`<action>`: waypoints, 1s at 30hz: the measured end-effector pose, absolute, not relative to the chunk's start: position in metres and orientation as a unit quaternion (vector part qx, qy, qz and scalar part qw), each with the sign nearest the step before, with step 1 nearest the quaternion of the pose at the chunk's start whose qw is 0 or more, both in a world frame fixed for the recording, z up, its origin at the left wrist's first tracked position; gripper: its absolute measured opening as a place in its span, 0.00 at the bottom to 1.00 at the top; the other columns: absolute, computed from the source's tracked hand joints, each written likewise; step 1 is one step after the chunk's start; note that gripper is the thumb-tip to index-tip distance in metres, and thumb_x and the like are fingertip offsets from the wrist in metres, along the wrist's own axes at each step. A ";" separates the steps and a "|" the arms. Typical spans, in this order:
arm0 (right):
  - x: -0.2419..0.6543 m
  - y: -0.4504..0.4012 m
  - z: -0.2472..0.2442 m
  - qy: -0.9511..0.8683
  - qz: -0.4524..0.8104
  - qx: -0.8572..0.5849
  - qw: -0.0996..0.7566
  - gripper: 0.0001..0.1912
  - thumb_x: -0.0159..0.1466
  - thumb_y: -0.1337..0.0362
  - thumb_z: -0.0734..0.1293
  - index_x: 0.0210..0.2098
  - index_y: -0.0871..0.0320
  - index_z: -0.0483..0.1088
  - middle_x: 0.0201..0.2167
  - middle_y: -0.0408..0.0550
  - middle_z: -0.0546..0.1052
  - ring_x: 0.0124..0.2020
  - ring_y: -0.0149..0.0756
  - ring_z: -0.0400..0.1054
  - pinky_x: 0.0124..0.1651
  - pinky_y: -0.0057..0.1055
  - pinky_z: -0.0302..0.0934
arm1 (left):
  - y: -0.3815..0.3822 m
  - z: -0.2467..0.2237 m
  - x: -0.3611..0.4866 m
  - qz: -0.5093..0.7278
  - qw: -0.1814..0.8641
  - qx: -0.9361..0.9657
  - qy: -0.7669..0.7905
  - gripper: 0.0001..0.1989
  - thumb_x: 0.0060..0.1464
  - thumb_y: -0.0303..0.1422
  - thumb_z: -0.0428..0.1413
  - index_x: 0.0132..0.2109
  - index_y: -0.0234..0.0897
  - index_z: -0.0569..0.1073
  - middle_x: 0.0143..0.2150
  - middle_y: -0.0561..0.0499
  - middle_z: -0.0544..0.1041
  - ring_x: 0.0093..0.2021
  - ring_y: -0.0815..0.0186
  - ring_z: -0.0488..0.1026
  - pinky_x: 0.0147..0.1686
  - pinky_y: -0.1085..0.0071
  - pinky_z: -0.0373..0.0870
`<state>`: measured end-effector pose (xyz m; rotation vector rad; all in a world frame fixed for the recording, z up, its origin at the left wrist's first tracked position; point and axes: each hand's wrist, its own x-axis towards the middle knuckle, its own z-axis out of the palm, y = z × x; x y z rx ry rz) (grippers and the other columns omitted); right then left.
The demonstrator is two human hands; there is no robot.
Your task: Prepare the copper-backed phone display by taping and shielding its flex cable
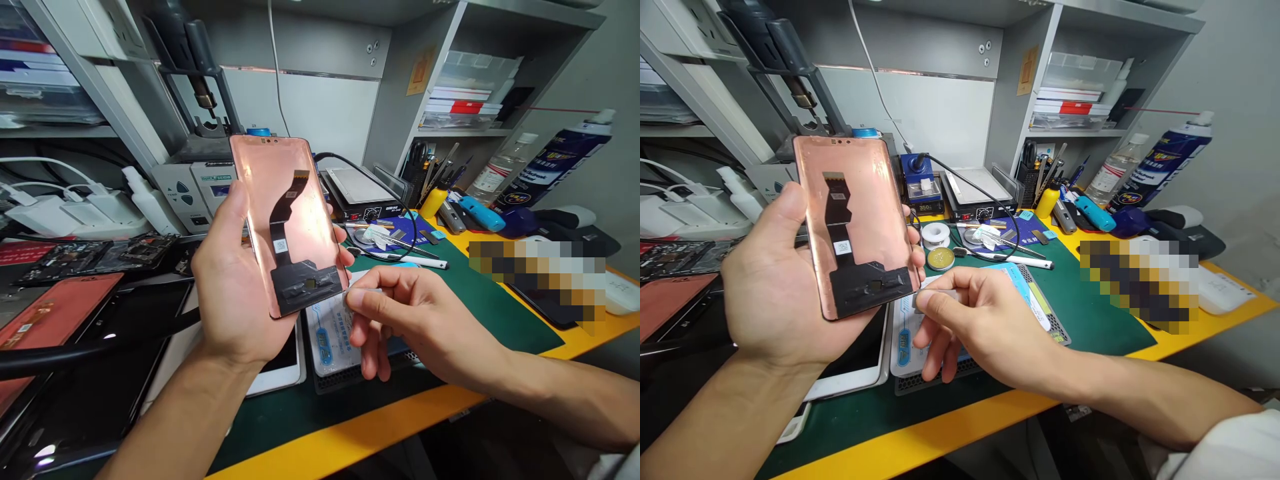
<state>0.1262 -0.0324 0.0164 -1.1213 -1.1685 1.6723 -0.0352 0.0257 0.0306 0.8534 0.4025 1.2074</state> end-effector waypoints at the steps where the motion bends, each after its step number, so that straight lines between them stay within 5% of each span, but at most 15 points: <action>1: 0.126 -0.032 0.016 -0.461 0.659 -0.443 0.396 0.15 0.62 0.56 0.71 0.32 0.60 0.65 0.24 0.44 0.77 0.19 0.33 0.73 0.18 0.24 0.64 | 0.025 0.031 -0.035 0.549 0.719 0.386 0.183 0.26 0.63 0.48 0.42 0.45 0.35 0.77 0.37 0.43 0.79 0.34 0.53 0.79 0.33 0.57 0.77; 30: 0.128 -0.033 0.017 -0.479 0.658 -0.431 0.390 0.12 0.62 0.59 0.70 0.32 0.60 0.66 0.23 0.44 0.76 0.19 0.34 0.73 0.20 0.26 0.66 | 0.026 0.036 -0.039 0.512 0.736 0.402 0.185 0.30 0.66 0.46 0.35 0.49 0.31 0.75 0.37 0.38 0.78 0.33 0.53 0.76 0.31 0.56 0.74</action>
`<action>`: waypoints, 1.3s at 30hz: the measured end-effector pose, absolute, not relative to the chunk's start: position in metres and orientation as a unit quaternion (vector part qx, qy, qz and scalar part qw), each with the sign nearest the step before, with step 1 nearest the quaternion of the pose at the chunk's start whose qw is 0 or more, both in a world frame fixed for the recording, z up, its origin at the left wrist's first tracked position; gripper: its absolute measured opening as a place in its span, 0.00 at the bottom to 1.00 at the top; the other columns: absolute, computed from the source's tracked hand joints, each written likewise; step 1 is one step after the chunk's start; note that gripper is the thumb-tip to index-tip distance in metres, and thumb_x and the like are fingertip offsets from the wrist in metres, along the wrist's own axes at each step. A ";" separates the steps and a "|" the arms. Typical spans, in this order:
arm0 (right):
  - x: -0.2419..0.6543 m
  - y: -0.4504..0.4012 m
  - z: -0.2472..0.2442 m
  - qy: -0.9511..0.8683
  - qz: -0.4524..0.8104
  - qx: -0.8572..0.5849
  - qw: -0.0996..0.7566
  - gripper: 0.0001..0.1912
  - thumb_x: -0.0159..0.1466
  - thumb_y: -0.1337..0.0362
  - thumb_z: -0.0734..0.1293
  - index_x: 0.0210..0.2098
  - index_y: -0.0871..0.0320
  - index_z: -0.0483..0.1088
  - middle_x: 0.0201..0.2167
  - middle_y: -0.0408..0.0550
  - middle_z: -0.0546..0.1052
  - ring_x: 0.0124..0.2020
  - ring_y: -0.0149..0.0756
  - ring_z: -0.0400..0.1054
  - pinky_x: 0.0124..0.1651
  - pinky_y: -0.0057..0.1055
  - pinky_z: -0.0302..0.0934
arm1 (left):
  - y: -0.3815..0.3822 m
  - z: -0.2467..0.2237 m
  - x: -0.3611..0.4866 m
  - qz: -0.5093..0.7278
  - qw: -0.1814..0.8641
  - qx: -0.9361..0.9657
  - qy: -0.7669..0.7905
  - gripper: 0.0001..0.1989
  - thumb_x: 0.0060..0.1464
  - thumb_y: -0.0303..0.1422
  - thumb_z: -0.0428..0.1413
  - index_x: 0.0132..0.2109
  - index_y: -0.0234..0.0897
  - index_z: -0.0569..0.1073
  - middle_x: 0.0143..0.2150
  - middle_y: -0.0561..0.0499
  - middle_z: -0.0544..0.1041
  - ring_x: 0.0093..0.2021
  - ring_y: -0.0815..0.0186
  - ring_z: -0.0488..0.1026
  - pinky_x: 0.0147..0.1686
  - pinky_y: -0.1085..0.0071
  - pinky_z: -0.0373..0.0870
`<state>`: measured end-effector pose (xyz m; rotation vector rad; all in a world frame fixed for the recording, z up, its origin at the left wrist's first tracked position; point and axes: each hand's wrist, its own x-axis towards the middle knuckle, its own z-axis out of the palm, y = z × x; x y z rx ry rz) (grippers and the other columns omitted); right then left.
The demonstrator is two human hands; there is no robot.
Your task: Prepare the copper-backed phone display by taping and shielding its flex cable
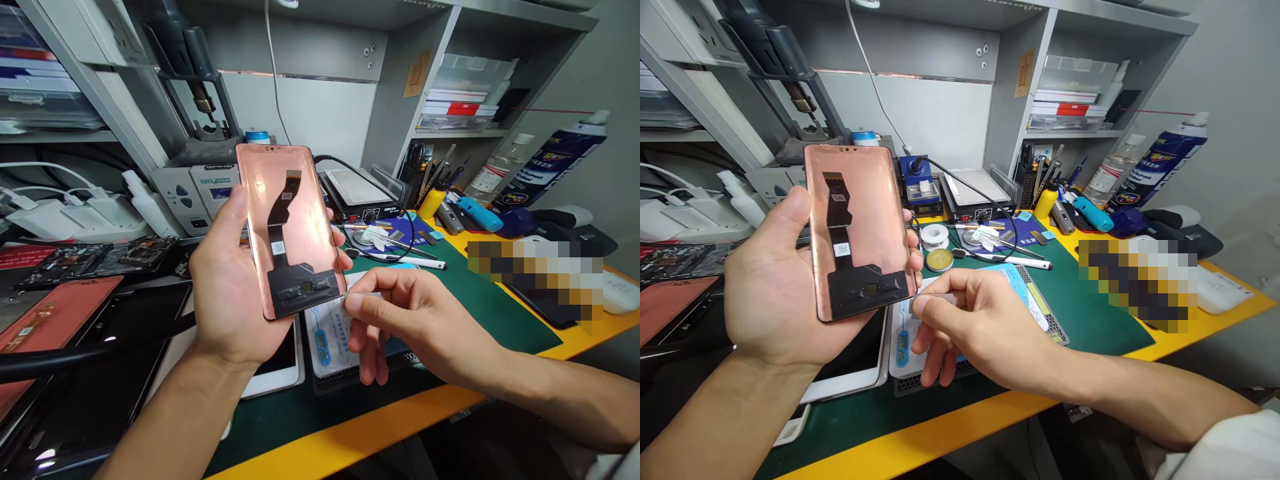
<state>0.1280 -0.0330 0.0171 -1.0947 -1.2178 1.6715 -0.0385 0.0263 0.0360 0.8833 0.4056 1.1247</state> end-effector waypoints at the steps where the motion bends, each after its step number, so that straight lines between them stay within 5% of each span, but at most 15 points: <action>1: 0.128 -0.033 0.017 -0.476 0.660 -0.429 0.391 0.12 0.62 0.59 0.70 0.32 0.60 0.66 0.23 0.44 0.76 0.19 0.34 0.73 0.20 0.26 0.66 | 0.026 0.036 -0.039 0.514 0.737 0.398 0.185 0.30 0.66 0.46 0.35 0.49 0.32 0.75 0.37 0.39 0.78 0.33 0.53 0.76 0.32 0.56 0.74; 28: 0.131 -0.032 0.018 -0.439 0.724 -0.352 0.399 0.13 0.65 0.58 0.67 0.29 0.62 0.68 0.25 0.47 0.77 0.19 0.33 0.74 0.19 0.25 0.65 | 0.033 0.033 -0.036 0.465 0.800 0.279 0.259 0.22 0.66 0.37 0.38 0.52 0.30 0.71 0.36 0.38 0.78 0.31 0.56 0.79 0.28 0.63 0.77; 39: 0.133 -0.034 0.019 -0.468 0.708 -0.348 0.398 0.13 0.66 0.57 0.67 0.31 0.62 0.69 0.25 0.47 0.78 0.20 0.32 0.73 0.21 0.25 0.64 | 0.029 0.036 -0.040 0.433 0.827 0.262 0.244 0.20 0.67 0.33 0.38 0.56 0.25 0.66 0.38 0.39 0.77 0.33 0.60 0.77 0.34 0.67 0.77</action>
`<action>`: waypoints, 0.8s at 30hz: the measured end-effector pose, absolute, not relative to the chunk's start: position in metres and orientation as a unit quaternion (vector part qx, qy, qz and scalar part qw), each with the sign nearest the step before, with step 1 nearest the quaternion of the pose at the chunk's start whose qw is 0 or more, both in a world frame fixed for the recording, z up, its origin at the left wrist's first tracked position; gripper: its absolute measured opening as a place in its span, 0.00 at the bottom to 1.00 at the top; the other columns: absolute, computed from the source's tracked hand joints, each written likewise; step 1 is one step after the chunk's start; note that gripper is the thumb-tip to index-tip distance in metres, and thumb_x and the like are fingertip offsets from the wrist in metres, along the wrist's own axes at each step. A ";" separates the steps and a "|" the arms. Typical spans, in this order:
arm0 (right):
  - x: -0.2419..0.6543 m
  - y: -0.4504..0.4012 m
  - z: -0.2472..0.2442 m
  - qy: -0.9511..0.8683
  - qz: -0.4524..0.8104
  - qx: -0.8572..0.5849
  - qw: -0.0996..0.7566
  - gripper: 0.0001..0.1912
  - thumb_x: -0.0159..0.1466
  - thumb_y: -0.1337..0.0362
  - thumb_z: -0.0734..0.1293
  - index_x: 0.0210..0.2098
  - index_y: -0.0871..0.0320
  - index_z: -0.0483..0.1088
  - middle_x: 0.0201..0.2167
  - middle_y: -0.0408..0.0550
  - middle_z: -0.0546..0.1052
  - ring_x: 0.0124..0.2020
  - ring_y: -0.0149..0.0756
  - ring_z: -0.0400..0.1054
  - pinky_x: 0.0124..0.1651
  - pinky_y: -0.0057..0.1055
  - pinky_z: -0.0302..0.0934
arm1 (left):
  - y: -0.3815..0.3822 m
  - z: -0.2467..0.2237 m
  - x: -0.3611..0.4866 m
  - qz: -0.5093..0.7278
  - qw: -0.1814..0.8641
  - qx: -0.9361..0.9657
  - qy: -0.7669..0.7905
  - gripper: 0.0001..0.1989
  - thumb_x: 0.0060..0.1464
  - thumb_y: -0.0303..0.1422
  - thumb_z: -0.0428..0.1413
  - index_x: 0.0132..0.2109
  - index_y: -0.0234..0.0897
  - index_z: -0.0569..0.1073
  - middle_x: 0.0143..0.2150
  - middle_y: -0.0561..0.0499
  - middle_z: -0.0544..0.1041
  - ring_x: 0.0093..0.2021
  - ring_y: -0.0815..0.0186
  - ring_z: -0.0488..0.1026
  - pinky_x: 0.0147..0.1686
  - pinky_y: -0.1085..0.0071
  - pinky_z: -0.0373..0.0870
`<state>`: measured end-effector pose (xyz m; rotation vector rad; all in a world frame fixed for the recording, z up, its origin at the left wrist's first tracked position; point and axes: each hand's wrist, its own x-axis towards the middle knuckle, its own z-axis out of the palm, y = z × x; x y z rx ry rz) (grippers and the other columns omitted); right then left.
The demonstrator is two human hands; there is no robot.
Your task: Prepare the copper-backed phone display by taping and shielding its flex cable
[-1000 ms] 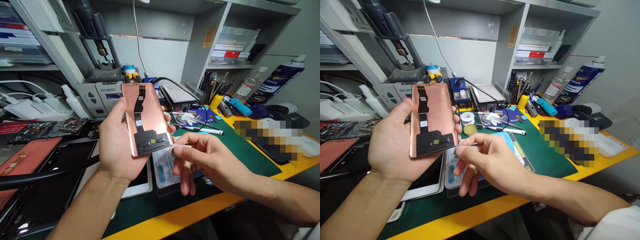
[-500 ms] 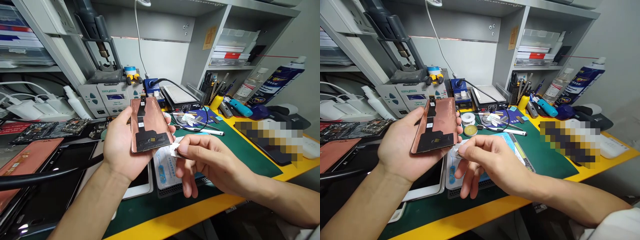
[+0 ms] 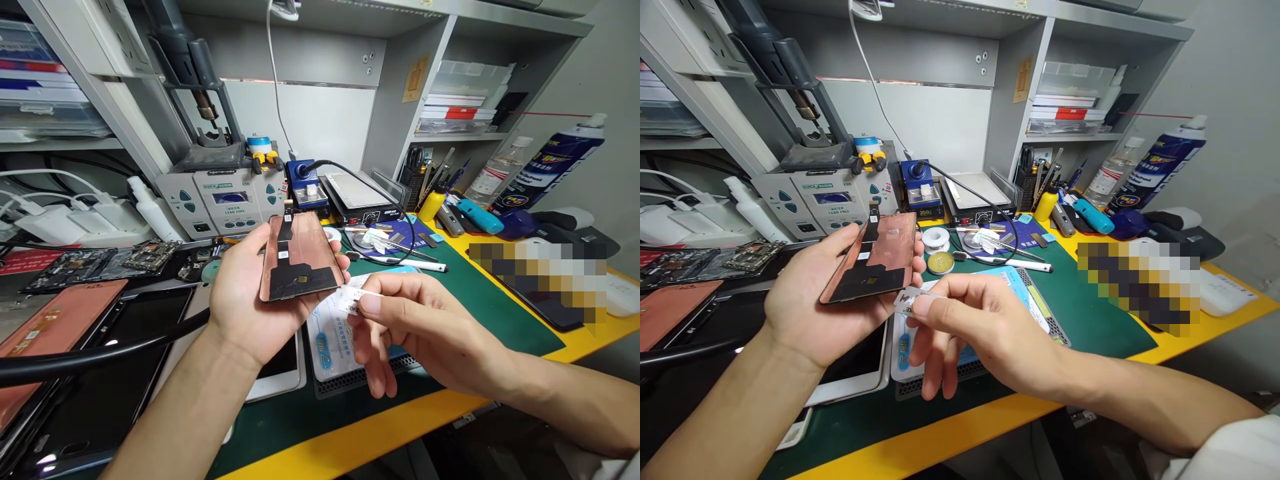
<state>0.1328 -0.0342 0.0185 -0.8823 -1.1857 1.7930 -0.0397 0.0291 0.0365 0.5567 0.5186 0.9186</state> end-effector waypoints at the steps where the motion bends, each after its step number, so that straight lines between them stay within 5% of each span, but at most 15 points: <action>1: 0.133 -0.034 0.018 -0.468 0.709 -0.347 0.397 0.13 0.66 0.58 0.67 0.31 0.62 0.69 0.25 0.46 0.77 0.20 0.32 0.73 0.21 0.25 0.64 | 0.029 0.037 -0.040 0.429 0.830 0.259 0.245 0.21 0.67 0.33 0.38 0.58 0.24 0.64 0.38 0.39 0.76 0.34 0.60 0.77 0.35 0.67 0.77; 24: 0.133 -0.036 0.018 -0.466 0.699 -0.358 0.407 0.14 0.65 0.56 0.68 0.32 0.62 0.72 0.23 0.46 0.77 0.19 0.32 0.73 0.21 0.25 0.63 | 0.032 0.034 -0.041 0.427 0.840 0.236 0.238 0.20 0.67 0.31 0.38 0.57 0.25 0.65 0.36 0.39 0.78 0.32 0.60 0.78 0.35 0.66 0.78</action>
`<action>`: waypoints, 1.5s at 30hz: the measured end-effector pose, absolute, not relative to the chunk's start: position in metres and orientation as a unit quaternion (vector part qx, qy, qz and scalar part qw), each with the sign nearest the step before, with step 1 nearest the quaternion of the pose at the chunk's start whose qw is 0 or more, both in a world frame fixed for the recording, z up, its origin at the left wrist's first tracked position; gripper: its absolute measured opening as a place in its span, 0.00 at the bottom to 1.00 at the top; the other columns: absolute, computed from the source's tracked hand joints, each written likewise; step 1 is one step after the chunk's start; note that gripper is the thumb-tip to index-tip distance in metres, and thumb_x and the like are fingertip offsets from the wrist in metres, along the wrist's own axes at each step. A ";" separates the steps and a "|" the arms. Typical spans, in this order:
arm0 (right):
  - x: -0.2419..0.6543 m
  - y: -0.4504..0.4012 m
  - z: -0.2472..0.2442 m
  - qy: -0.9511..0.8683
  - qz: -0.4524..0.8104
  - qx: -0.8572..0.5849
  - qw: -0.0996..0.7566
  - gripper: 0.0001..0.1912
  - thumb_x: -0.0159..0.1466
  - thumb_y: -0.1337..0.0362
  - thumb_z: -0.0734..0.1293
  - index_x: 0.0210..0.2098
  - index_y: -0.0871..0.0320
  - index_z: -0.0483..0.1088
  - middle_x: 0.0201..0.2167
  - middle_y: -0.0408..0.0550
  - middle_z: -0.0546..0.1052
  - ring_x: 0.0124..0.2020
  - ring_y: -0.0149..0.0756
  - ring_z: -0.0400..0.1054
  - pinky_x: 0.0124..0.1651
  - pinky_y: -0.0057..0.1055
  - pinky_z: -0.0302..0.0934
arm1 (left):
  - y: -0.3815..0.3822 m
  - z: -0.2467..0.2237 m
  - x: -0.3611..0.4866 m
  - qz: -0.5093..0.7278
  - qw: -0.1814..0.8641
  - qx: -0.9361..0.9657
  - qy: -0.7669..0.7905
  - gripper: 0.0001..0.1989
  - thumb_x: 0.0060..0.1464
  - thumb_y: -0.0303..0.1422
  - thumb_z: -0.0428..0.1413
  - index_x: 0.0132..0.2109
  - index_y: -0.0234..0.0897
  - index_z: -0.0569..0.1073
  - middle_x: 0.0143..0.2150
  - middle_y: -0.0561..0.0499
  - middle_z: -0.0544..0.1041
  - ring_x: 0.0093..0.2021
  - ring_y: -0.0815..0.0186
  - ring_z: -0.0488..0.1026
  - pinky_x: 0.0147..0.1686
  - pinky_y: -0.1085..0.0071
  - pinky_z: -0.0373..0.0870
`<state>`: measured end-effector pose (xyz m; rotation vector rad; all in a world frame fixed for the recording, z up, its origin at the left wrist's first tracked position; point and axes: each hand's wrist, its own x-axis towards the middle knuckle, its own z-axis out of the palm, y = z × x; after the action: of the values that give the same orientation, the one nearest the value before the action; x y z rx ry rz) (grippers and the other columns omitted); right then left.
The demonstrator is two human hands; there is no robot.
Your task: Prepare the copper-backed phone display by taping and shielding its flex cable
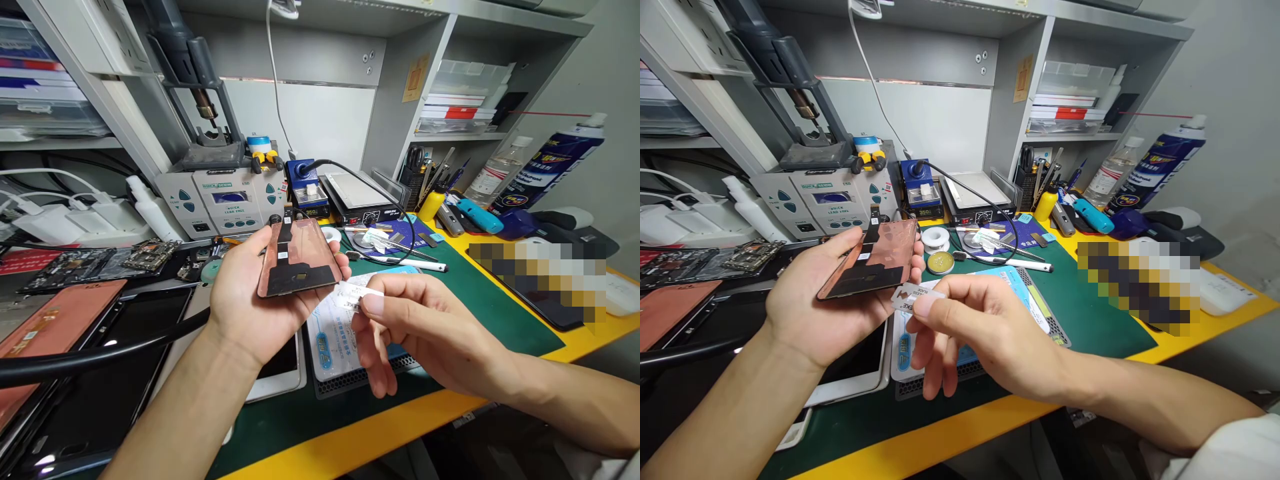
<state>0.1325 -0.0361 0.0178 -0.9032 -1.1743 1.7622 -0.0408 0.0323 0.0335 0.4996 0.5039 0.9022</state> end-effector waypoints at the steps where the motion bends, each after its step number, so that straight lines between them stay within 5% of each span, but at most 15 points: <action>1: 0.132 -0.036 0.018 -0.466 0.699 -0.359 0.407 0.14 0.65 0.56 0.68 0.32 0.62 0.72 0.23 0.46 0.77 0.19 0.31 0.72 0.21 0.25 0.63 | 0.033 0.033 -0.041 0.427 0.840 0.234 0.240 0.20 0.67 0.31 0.38 0.57 0.25 0.65 0.36 0.39 0.78 0.32 0.59 0.78 0.34 0.66 0.78; 19: 0.133 -0.036 0.017 -0.468 0.693 -0.365 0.409 0.15 0.64 0.55 0.68 0.30 0.62 0.72 0.22 0.46 0.77 0.19 0.32 0.72 0.21 0.26 0.63 | 0.031 0.035 -0.041 0.423 0.835 0.244 0.253 0.19 0.66 0.32 0.36 0.53 0.26 0.66 0.34 0.39 0.77 0.31 0.58 0.78 0.31 0.68 0.77; 45: 0.134 -0.036 0.016 -0.477 0.685 -0.367 0.412 0.16 0.66 0.58 0.67 0.25 0.63 0.70 0.21 0.45 0.76 0.19 0.30 0.72 0.22 0.25 0.62 | 0.037 0.026 -0.038 0.474 0.826 0.193 0.237 0.17 0.64 0.33 0.44 0.50 0.26 0.71 0.37 0.36 0.78 0.33 0.54 0.79 0.34 0.59 0.79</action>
<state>0.1340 -0.0358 0.0162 -0.9223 -1.1992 1.7221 -0.0377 0.0374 0.0262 0.4097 0.5029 1.0073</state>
